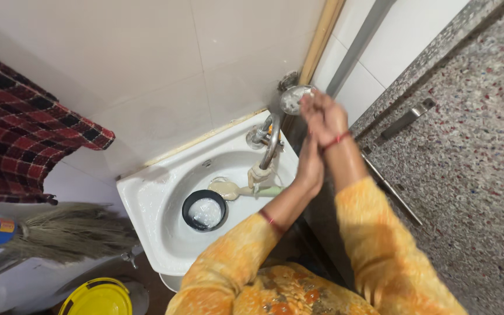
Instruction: The person scrubs a white wall-mounted sink with a brush and rinses it with water from the tap. They also rinse a small black bowl and an orange cup under the running water.
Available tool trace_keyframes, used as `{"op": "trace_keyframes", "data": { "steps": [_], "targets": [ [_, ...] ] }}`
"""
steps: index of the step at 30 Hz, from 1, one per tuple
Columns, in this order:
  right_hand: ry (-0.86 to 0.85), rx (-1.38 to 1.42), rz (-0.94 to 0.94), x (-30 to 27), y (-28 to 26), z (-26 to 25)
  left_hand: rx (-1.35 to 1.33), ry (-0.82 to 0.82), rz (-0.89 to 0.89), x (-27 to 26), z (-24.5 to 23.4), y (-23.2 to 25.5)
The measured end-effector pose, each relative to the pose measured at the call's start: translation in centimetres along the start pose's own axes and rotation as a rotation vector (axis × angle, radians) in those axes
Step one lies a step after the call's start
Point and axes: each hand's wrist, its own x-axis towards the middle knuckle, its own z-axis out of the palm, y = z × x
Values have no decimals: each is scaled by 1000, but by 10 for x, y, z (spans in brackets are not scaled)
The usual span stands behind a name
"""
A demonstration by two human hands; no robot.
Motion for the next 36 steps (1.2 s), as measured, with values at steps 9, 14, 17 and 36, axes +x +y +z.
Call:
{"op": "trace_keyframes", "data": {
  "steps": [9, 14, 17, 36],
  "targets": [
    [-350, -1356, -220, -144, 139, -59, -211, 619, -94, -46, -205, 23],
    [-320, -1768, -178, -147, 155, -31, -233, 636, -270, -36, -190, 48],
    [-275, -1784, 10, -136, 170, -35, -31, 600, -233, -28, -193, 59],
    [-99, -2121, 195, -186, -56, 29, 1187, 264, 65, -69, -150, 93]
  ]
}}
